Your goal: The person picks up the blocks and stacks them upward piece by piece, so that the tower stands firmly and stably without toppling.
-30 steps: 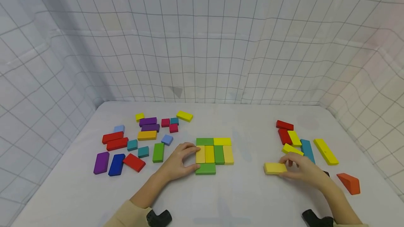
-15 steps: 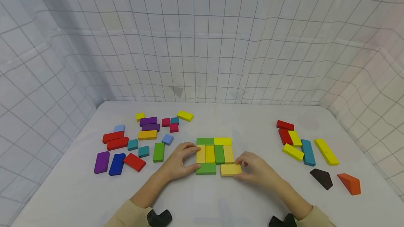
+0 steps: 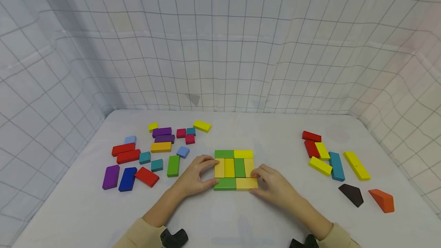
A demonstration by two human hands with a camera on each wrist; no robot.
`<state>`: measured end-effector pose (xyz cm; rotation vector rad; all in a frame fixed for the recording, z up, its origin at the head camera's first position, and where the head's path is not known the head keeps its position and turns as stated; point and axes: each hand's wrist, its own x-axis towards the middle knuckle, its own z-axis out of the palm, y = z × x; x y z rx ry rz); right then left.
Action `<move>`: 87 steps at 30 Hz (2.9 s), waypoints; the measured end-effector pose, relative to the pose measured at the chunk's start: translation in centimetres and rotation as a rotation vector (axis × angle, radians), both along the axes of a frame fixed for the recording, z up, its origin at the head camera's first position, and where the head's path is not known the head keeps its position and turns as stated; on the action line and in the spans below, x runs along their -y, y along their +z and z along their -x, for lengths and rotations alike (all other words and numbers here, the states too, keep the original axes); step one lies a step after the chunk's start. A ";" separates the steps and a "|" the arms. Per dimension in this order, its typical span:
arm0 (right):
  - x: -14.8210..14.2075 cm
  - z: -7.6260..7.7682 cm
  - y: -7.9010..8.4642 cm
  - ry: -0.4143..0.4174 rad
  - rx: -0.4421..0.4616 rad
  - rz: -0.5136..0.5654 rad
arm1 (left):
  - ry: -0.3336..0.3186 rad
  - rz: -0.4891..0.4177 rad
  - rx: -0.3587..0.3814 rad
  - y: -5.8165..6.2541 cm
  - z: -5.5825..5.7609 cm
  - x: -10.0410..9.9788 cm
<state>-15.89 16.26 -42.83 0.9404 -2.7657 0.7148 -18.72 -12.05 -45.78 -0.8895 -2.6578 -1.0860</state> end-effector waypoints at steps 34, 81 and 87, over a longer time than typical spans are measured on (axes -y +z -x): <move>-13.1 4.4 1.6 -0.165 0.104 0.074 | 0.012 0.009 0.016 0.3 -0.1 0.0; 0.3 4.5 3.2 0.026 0.261 0.068 | 0.004 0.000 0.024 0.3 -0.2 0.0; 4.7 4.5 2.7 0.039 0.196 0.026 | 0.009 0.019 0.039 0.4 -0.2 0.0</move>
